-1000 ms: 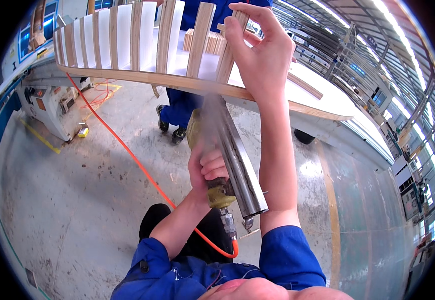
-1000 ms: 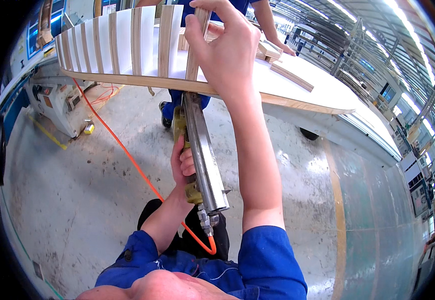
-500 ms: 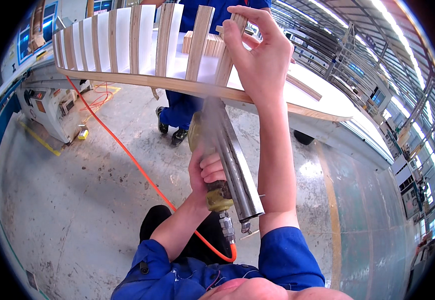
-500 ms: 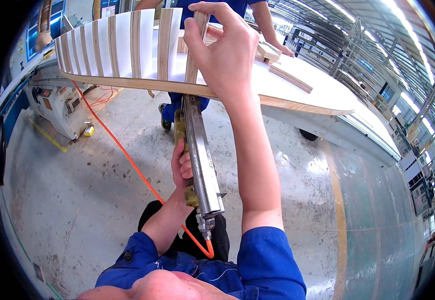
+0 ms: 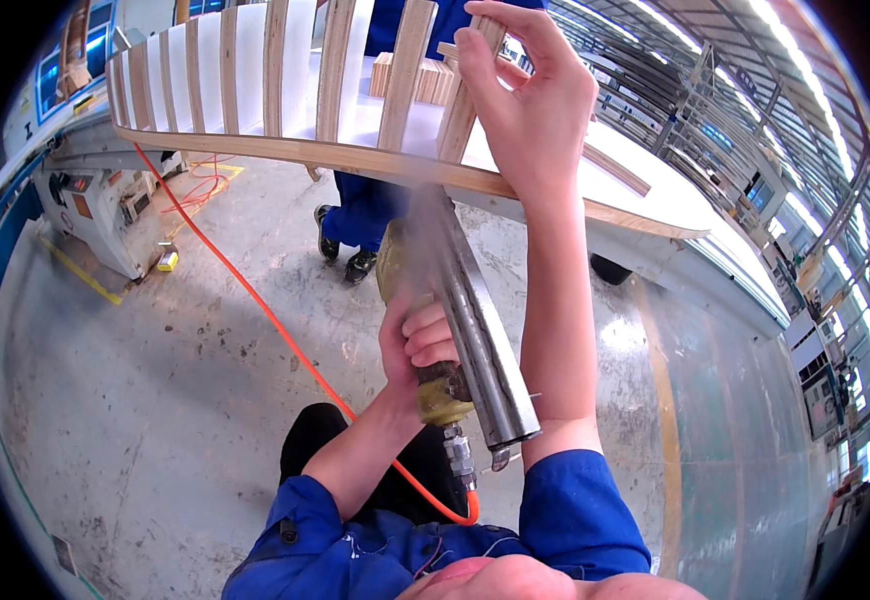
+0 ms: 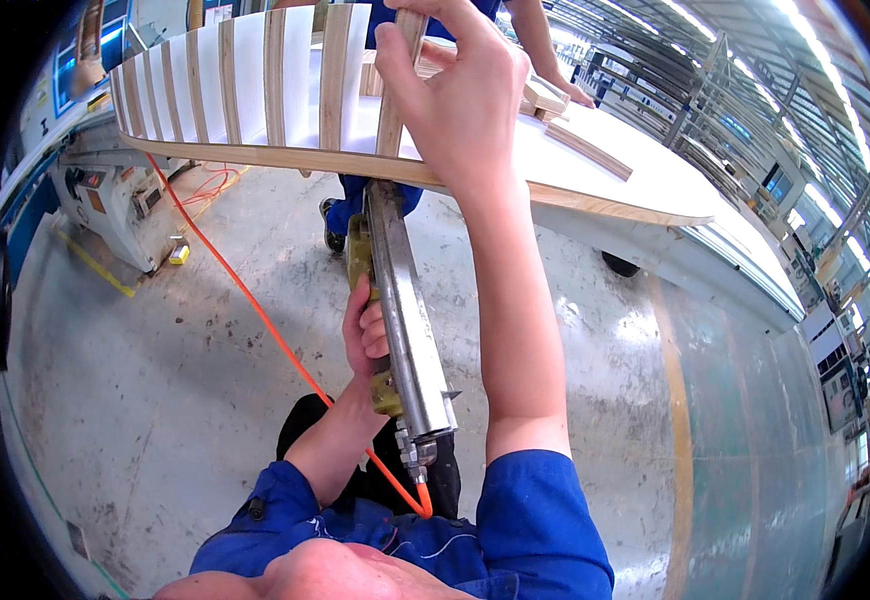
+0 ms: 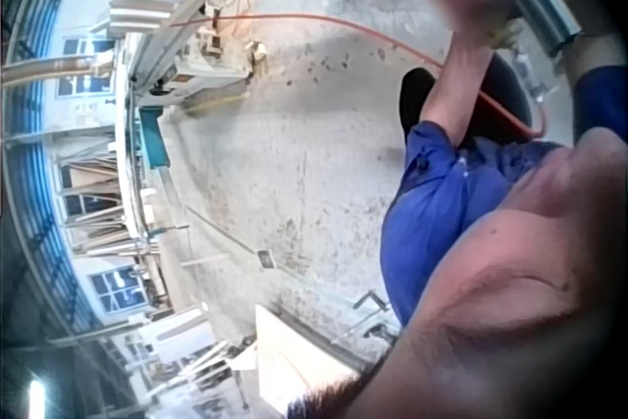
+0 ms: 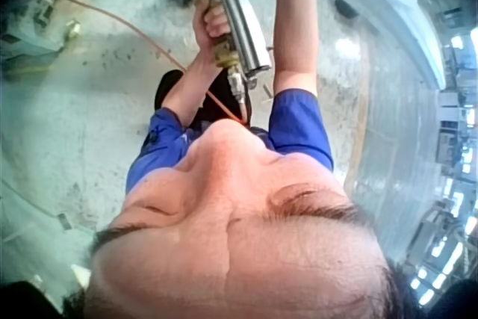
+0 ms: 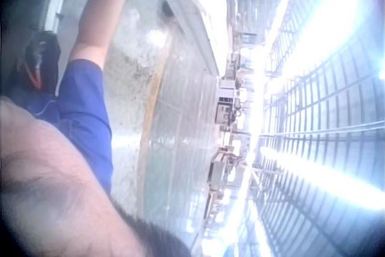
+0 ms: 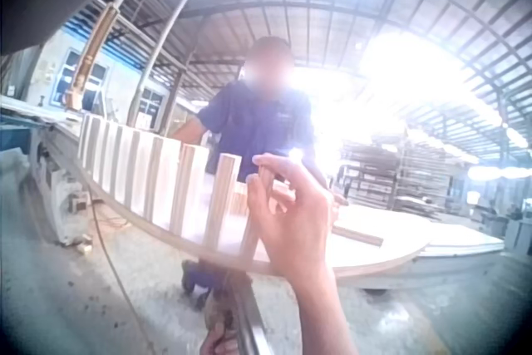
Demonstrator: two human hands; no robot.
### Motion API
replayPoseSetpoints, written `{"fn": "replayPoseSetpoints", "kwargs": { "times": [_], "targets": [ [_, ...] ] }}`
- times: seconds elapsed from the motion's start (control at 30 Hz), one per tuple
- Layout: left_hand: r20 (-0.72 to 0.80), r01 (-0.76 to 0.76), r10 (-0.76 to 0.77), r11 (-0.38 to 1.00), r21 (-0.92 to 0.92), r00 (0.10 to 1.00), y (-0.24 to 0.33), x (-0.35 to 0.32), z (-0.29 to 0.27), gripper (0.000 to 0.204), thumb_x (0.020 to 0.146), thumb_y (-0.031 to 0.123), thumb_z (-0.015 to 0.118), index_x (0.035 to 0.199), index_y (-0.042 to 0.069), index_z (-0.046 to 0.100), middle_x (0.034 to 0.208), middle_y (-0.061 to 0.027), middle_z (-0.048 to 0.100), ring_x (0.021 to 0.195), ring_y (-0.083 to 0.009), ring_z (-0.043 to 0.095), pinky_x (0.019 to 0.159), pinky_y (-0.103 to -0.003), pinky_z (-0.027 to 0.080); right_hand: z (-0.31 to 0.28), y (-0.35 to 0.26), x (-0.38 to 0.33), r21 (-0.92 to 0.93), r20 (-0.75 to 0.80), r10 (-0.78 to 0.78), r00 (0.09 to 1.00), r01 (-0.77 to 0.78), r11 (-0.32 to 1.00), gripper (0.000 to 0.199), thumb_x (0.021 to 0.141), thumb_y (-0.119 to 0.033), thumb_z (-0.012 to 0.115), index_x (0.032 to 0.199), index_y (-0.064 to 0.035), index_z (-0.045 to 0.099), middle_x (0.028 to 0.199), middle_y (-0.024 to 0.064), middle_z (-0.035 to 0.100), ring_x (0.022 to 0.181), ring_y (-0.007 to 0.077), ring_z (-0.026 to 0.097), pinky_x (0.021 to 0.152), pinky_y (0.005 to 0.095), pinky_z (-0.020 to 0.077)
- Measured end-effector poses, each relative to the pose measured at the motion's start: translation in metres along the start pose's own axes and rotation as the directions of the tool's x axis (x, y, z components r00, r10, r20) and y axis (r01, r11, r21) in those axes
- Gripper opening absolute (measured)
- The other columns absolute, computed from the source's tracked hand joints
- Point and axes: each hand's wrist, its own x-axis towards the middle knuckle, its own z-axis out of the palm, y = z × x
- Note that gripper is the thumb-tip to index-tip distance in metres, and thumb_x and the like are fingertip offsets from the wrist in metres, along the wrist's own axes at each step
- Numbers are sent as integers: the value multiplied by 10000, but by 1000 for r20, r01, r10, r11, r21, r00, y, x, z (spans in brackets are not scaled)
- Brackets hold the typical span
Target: The person kneels on the floor and assembles a wooden frame by attaching vertical slats to a curved base. They use a pneumatic nail gun to secure each slat in place, picking up pieces from a nearby table and aligning them before fastening.
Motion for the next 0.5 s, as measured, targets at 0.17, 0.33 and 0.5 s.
{"fn": "replayPoseSetpoints", "kwargs": {
  "times": [0.17, 0.33, 0.5],
  "targets": [
    [-17, -15, 15, 1000, 18, 1000, -3, -3, 4, 396, 1037, 285, 599, 1301, -11, 597, 615, 64, 446, 513, -34, 460, 508, -195, 455, 0, -15, 1, 0, 26, 42, 999, -42, 999, 246, 923, 6, 705, 1167, 41, 697, 1136, 135, 691, 996, 180, 697, 828, 328, 643],
    [12, 1, -1, 1000, 9, 1000, -4, -4, 2, 399, 1032, 253, 612, 1340, 0, 599, 635, 55, 447, 538, -52, 474, 527, -206, 445, -3, 12, -2, -87, 47, -46, 998, 50, 995, 263, 944, -152, 743, 1186, -51, 732, 1134, 95, 732, 1034, 178, 718, 896, 362, 625],
    [-8, 4, -4, 1000, 1, 1000, -4, -4, 3, 387, 1041, 253, 596, 1340, 8, 613, 641, 58, 447, 546, -53, 480, 530, -208, 444, -5, 16, -4, -128, 52, -76, 996, 82, 988, 275, 948, -224, 766, 1192, -96, 750, 1130, 66, 750, 1036, 175, 734, 901, 374, 629]
  ]
}}
